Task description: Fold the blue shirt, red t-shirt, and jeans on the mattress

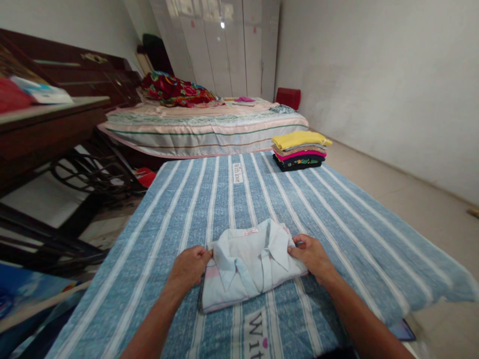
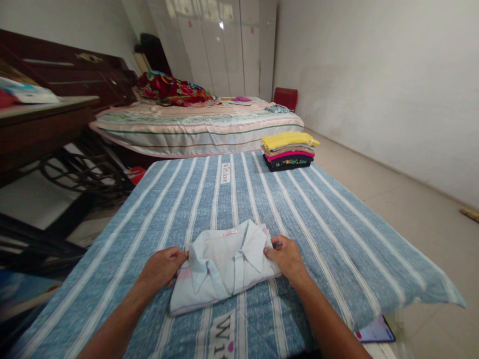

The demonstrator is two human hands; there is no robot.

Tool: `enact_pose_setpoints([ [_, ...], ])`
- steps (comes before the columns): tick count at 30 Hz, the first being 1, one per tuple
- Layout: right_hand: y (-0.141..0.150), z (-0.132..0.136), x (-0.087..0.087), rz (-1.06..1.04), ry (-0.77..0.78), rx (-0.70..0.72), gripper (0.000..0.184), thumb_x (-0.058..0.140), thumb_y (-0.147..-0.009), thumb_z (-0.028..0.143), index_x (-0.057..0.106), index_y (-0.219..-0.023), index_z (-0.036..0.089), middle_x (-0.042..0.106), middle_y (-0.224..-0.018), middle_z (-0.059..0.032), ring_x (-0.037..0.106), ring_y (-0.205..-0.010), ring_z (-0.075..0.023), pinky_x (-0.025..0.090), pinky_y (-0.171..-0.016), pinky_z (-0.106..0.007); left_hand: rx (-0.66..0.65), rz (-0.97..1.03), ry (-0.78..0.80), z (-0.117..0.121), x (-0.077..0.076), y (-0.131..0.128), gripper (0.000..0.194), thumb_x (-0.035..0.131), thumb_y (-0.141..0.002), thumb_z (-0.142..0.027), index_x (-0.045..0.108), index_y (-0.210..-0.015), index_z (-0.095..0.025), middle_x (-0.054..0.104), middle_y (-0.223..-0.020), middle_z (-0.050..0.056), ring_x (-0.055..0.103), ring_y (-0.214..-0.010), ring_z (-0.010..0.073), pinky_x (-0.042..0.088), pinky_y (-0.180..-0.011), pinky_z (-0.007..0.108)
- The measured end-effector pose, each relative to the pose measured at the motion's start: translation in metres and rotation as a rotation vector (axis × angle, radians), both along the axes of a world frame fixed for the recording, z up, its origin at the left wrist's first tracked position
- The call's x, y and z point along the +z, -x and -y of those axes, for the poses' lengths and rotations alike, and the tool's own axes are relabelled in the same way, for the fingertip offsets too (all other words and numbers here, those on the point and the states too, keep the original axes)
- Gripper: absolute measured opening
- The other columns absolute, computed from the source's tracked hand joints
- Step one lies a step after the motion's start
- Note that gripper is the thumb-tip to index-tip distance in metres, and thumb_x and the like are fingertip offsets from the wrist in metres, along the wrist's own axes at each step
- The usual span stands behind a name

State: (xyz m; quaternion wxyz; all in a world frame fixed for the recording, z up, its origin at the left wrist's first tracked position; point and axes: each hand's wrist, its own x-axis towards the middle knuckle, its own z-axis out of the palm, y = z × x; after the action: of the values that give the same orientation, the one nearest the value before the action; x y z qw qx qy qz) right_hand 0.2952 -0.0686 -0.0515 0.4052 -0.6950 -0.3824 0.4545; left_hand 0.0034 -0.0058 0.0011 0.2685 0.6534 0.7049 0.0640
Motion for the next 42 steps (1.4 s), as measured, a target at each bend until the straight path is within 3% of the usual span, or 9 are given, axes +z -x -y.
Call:
enact_pose_setpoints([
  [6, 0.000, 0.001, 0.003, 0.041, 0.004, -0.020, 0.023, 0.060, -0.060, 0.031, 0.057, -0.078, 0.017, 0.054, -0.052, 0.0034, 0.049, -0.045, -0.0117, 0.031, -0.038, -0.019, -0.008, -0.013, -0.017, 0.000, -0.003, 0.000, 0.031, 0.040, -0.080, -0.037, 0.048, -0.055, -0.021, 0.049, -0.040, -0.004, 0.053, -0.041, 0.0140, 0.037, -0.053, 0.024],
  [15, 0.000, 0.005, 0.004, 0.071, 0.047, 0.029, 0.027, 0.057, -0.065, 0.040, 0.056, -0.082, 0.019, 0.057, -0.055, 0.0021, 0.049, -0.042, -0.0139, 0.030, -0.031, -0.019, -0.012, -0.113, -0.093, 0.006, -0.004, 0.000, 0.029, 0.042, -0.082, -0.037, 0.055, -0.061, -0.021, 0.056, -0.050, 0.000, 0.060, -0.062, 0.0175, 0.036, -0.059, 0.024],
  [24, -0.011, 0.020, 0.004, 0.243, 0.050, 0.110, 0.041, 0.046, -0.078, 0.055, 0.057, -0.092, 0.019, 0.059, -0.059, -0.0010, 0.051, -0.039, -0.0159, 0.035, -0.034, -0.024, 0.088, 0.158, -0.176, 0.014, -0.013, 0.016, 0.021, 0.048, -0.075, -0.036, 0.061, -0.078, -0.020, 0.062, -0.059, -0.002, 0.059, -0.057, 0.0148, 0.041, -0.058, 0.024],
  [29, -0.019, 0.030, 0.015, 0.682, -0.140, 0.006, 0.042, 0.043, -0.082, 0.056, 0.061, -0.088, 0.018, 0.056, -0.053, -0.0015, 0.057, -0.052, -0.0192, 0.039, -0.050, -0.027, 0.096, 0.363, -0.140, 0.015, -0.014, 0.019, 0.023, 0.053, -0.070, -0.037, 0.063, -0.075, -0.017, 0.061, -0.056, -0.002, 0.057, -0.051, 0.0142, 0.044, -0.053, 0.025],
  [33, -0.006, 0.033, 0.031, 0.847, -0.402, -0.041, 0.036, 0.044, -0.084, 0.049, 0.061, -0.091, 0.018, 0.064, -0.073, -0.0047, 0.061, -0.065, -0.0204, 0.043, -0.060, -0.030, 0.116, 0.489, -0.119, 0.014, -0.020, 0.019, 0.027, 0.058, -0.064, -0.038, 0.065, -0.079, -0.016, 0.063, -0.063, 0.000, 0.060, -0.059, 0.0165, 0.047, -0.053, 0.025],
  [37, 0.029, 0.028, 0.049, 0.853, -0.740, 0.099, 0.020, 0.045, -0.088, 0.033, 0.059, -0.089, 0.018, 0.064, -0.085, -0.0063, 0.061, -0.078, -0.0194, 0.045, -0.072, -0.031, 0.052, 0.395, -0.181, 0.013, -0.023, 0.020, 0.029, 0.056, -0.068, -0.036, 0.068, -0.085, -0.017, 0.063, -0.063, -0.001, 0.060, -0.060, 0.0168, 0.047, -0.058, 0.026],
  [42, 0.085, 0.000, 0.067, 0.830, -0.897, 0.329, 0.014, 0.047, -0.086, 0.019, 0.060, -0.089, 0.018, 0.063, -0.089, -0.0066, 0.057, -0.087, -0.0195, 0.044, -0.080, -0.033, -0.050, 0.291, -0.271, 0.015, -0.024, 0.020, 0.029, 0.054, -0.071, -0.030, 0.070, -0.092, -0.019, 0.066, -0.070, 0.000, 0.061, -0.068, 0.0176, 0.045, -0.067, 0.027],
])
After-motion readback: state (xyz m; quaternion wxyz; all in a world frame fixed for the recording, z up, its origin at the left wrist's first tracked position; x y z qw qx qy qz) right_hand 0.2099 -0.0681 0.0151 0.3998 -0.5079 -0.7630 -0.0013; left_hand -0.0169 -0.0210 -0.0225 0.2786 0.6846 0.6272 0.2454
